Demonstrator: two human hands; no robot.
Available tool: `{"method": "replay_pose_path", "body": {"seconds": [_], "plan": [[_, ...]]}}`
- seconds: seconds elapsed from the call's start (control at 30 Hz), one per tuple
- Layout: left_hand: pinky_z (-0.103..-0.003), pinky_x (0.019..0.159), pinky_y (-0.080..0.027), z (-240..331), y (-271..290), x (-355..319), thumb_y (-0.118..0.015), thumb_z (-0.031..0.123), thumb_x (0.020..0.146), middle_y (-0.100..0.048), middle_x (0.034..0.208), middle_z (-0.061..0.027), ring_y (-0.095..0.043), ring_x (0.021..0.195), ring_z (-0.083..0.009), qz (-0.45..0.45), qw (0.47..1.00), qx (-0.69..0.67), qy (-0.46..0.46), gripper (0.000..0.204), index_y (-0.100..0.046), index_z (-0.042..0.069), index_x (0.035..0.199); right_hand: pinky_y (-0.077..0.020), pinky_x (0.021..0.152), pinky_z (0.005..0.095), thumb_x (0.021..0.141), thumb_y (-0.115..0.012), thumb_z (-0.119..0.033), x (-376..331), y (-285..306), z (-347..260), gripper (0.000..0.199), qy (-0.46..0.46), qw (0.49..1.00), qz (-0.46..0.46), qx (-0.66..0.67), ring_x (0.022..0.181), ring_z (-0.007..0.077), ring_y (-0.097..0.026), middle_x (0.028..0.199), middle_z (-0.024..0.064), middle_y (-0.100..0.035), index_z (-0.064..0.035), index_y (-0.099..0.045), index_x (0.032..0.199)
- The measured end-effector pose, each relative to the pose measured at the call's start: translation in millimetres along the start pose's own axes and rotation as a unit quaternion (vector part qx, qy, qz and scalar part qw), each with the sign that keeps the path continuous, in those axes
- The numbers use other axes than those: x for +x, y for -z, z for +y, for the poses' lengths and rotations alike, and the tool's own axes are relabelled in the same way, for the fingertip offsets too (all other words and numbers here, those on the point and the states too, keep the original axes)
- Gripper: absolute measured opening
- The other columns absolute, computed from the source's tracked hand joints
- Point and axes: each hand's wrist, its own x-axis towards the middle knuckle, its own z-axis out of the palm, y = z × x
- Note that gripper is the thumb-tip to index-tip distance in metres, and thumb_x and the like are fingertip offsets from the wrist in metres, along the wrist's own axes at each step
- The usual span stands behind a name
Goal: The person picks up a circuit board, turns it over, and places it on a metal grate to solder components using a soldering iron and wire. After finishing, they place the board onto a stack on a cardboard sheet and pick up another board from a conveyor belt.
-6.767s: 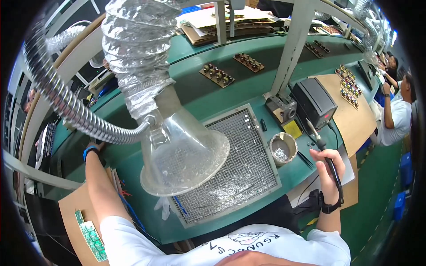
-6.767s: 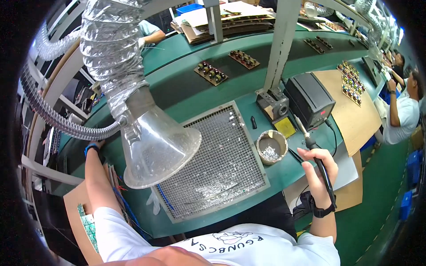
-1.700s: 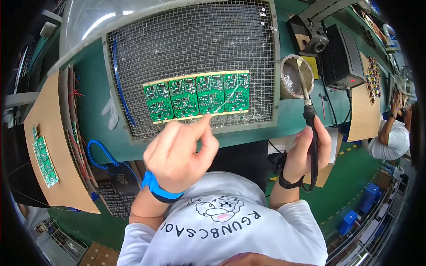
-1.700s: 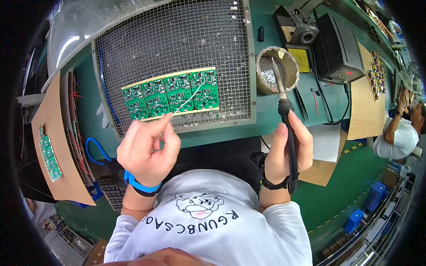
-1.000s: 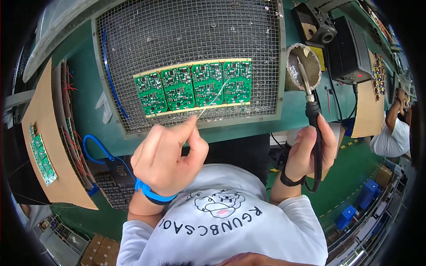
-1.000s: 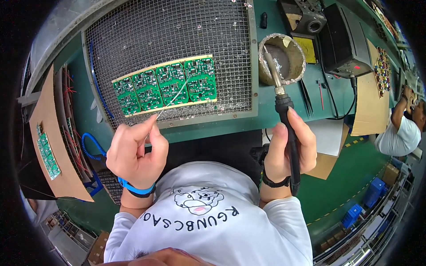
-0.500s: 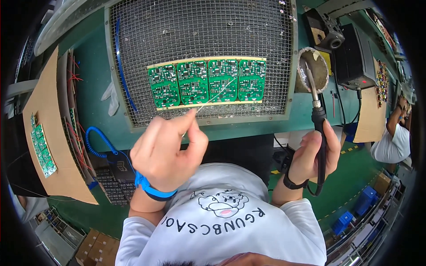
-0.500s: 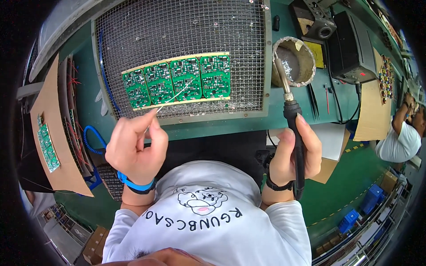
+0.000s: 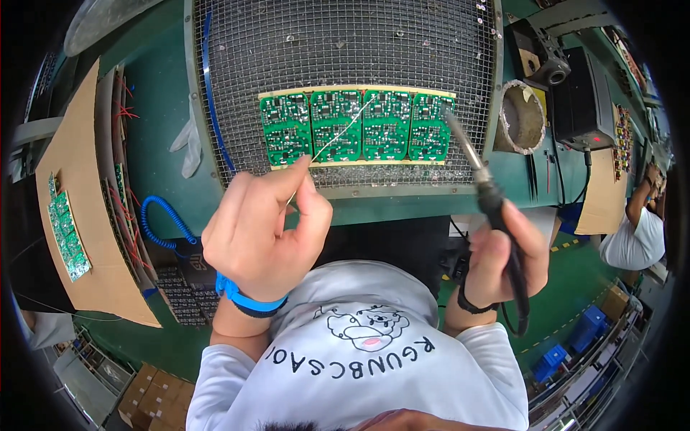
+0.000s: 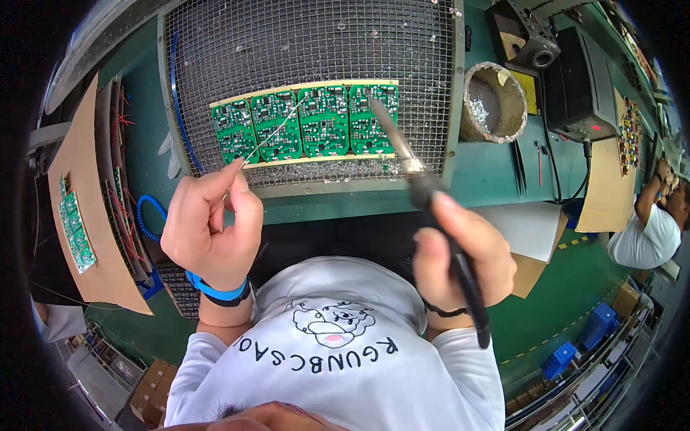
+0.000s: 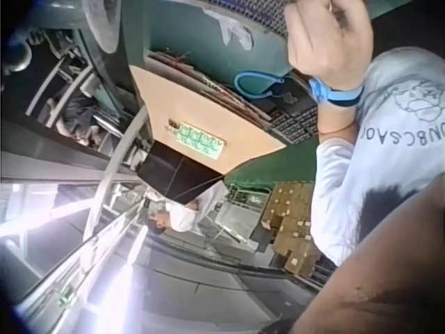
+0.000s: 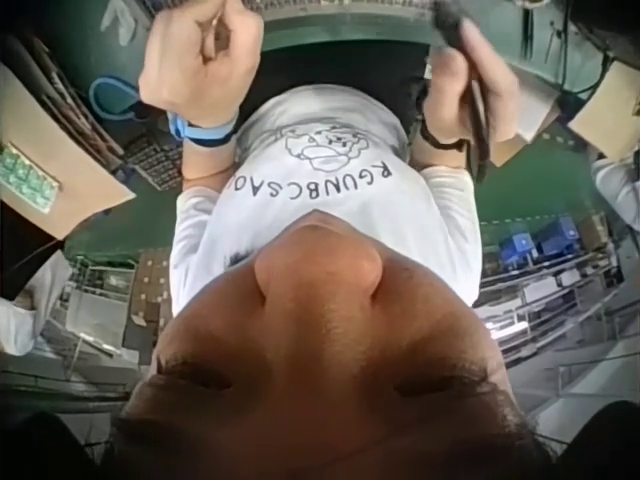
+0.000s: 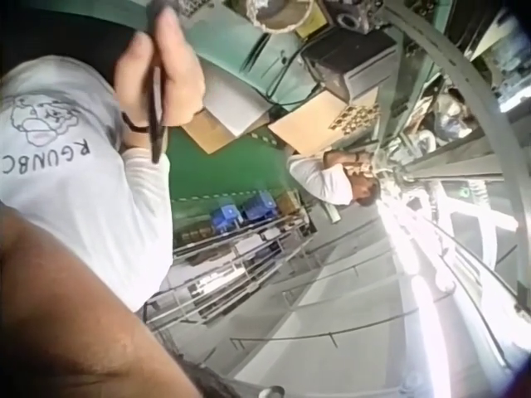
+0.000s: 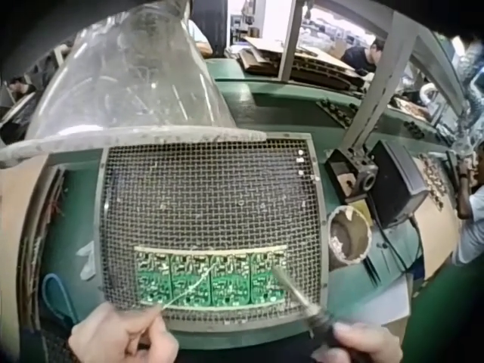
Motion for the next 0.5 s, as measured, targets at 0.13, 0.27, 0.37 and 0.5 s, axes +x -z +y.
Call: {"method": "replay_pose_path", "body": {"seconds": [0.13,0.27,0.37,0.5], "plan": [[-0.024,0.039,-0.038,-2,-1,-3,-0.072,-0.006,0.068,-0.055,0.063,-0.0022,-0.047,0.044,-0.0103,-0.003,1.000,-0.002,0.002,0.022,-0.071,0.005,0.087,-0.0495,0.050,0.0265,0.076,-0.077,-0.003,28,-27,-25,0.034,0.058,0.992,-0.074,-0.081,0.055,0.0168,-0.064,0.076,0.0129,-0.070,0.0025,-0.067,0.108],[-0.024,0.040,-0.039,-4,-2,-3,-0.072,-0.006,0.068,-0.055,0.063,-0.0021,-0.048,0.044,-0.0108,-0.004,1.000,-0.011,0.000,0.022,-0.071,0.005,0.087,-0.0468,0.044,0.0272,0.071,-0.078,0.001,45,-43,-37,0.035,0.107,0.982,-0.090,-0.124,0.048,0.0161,-0.060,0.072,0.0101,-0.069,0.0051,-0.069,0.105],[-0.024,0.040,-0.040,-6,-2,-3,-0.072,-0.006,0.068,-0.056,0.064,-0.0022,-0.049,0.044,-0.0112,-0.006,1.000,-0.017,0.000,0.022,-0.070,0.005,0.087,-0.0441,0.041,0.0258,0.072,-0.075,0.003,50,-46,-41,0.028,0.207,0.955,-0.129,-0.171,0.043,0.0125,-0.054,0.073,0.0110,-0.068,0.0106,-0.068,0.098],[-0.024,0.040,-0.040,-8,-3,-3,-0.072,-0.006,0.068,-0.057,0.064,-0.0022,-0.049,0.044,-0.0115,-0.007,1.000,-0.019,0.001,0.022,-0.070,0.005,0.087,-0.0399,0.038,0.0229,0.075,-0.072,0.002,44,-62,-46,0.023,0.262,0.937,-0.098,-0.209,0.041,0.0098,-0.048,0.068,0.0109,-0.065,0.0153,-0.067,0.093]]}}
